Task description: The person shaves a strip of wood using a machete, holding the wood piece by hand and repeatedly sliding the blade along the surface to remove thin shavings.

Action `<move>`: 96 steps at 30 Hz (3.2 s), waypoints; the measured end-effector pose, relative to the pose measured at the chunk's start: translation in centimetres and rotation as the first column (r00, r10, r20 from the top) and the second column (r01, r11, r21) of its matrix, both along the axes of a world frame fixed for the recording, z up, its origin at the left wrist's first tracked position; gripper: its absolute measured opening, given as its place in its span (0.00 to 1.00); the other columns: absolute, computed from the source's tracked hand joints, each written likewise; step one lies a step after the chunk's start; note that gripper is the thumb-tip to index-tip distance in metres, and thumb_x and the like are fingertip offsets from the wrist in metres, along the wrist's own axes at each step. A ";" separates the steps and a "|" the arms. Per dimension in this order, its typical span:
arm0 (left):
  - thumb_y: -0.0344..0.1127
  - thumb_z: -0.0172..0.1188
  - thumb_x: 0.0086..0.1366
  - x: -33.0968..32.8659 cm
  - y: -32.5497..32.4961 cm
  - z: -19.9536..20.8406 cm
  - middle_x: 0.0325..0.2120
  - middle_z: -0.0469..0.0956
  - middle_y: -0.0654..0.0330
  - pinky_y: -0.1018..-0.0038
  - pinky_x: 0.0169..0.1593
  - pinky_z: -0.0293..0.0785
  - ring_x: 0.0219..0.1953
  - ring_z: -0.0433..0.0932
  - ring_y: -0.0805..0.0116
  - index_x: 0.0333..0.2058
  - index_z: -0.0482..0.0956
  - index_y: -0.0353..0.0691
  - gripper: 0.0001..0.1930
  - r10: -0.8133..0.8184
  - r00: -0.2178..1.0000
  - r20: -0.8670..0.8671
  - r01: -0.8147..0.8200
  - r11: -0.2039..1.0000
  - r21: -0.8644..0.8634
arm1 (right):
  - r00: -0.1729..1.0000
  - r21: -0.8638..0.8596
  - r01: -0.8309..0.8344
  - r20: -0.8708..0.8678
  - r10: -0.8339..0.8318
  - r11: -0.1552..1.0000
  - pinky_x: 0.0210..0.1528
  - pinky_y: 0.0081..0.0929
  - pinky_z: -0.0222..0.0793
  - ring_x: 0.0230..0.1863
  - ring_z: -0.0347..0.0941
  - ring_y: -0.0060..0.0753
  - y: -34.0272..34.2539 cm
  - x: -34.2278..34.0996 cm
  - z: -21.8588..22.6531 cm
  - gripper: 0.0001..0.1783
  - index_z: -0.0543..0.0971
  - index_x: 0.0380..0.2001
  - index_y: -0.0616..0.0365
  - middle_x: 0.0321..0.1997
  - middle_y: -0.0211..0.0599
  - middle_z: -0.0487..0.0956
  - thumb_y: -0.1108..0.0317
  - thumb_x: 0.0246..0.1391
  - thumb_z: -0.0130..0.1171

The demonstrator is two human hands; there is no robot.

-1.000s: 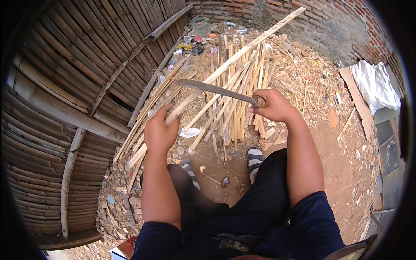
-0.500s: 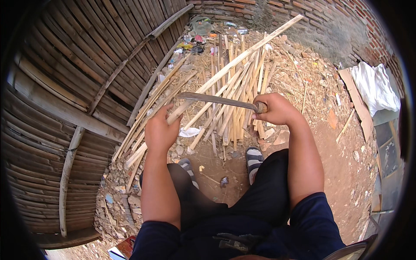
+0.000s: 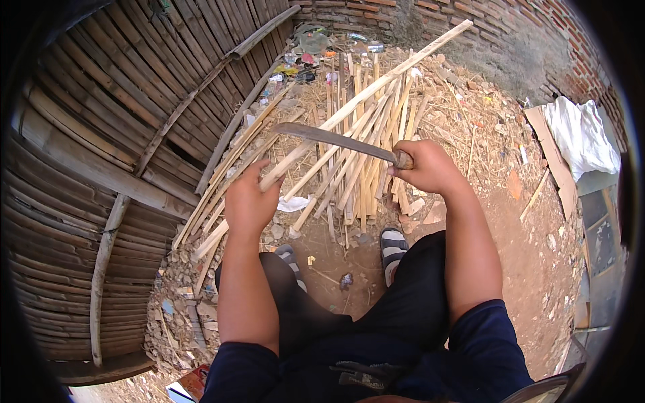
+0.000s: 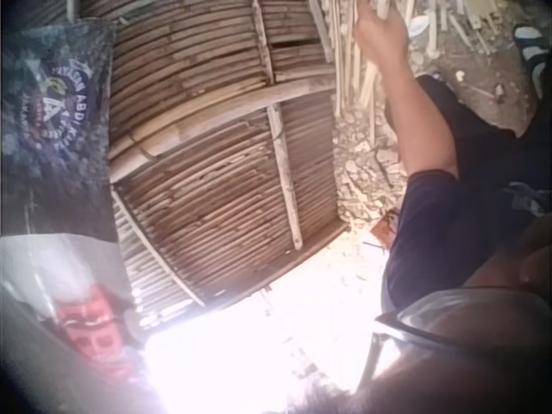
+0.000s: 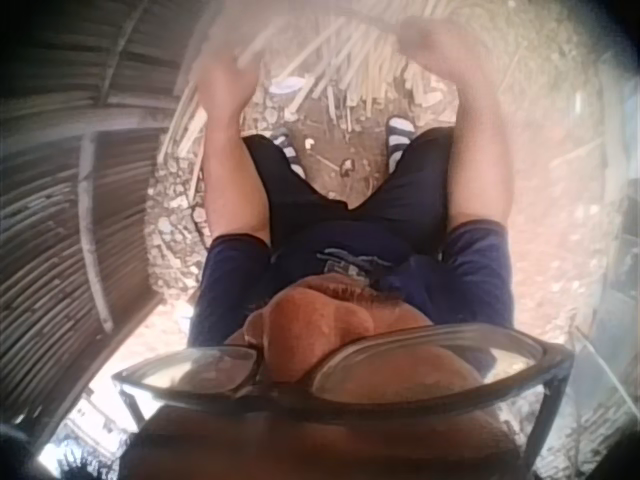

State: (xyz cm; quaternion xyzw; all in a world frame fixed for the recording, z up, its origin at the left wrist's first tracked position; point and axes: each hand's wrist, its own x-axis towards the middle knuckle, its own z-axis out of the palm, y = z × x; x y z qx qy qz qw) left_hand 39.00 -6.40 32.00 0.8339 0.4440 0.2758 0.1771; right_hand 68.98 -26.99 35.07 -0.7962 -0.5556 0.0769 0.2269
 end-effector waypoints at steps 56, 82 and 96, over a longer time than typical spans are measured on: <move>0.34 0.73 0.65 -0.5 1.0 0.6 0.45 0.90 0.48 0.64 0.53 0.80 0.49 0.88 0.57 0.50 0.88 0.33 0.17 -0.055 0.981 0.184 0.103 0.960 -0.261 | 0.894 0.330 -0.187 0.448 0.021 0.926 0.35 0.43 0.75 0.28 0.81 0.46 4.8 -8.3 -1.8 0.10 0.82 0.32 0.52 0.25 0.34 0.81 0.70 0.44 0.72; 0.39 0.74 0.62 -0.8 2.0 -1.4 0.52 0.87 0.41 0.62 0.57 0.79 0.56 0.87 0.49 0.63 0.81 0.32 0.32 -0.065 0.966 0.250 0.119 0.970 -0.210 | 0.892 0.298 -0.185 0.451 0.033 0.937 0.34 0.43 0.78 0.27 0.83 0.44 5.0 -7.6 -2.5 0.08 0.83 0.32 0.51 0.25 0.34 0.83 0.69 0.45 0.69; 0.45 0.75 0.63 -0.8 1.3 0.1 0.37 0.90 0.46 0.62 0.45 0.81 0.39 0.90 0.52 0.66 0.79 0.36 0.35 0.010 0.989 0.147 0.025 0.971 -0.238 | 0.944 0.205 -0.027 0.328 -0.042 0.978 0.36 0.49 0.79 0.32 0.84 0.52 4.2 -5.8 -1.4 0.11 0.84 0.38 0.50 0.28 0.40 0.84 0.65 0.50 0.72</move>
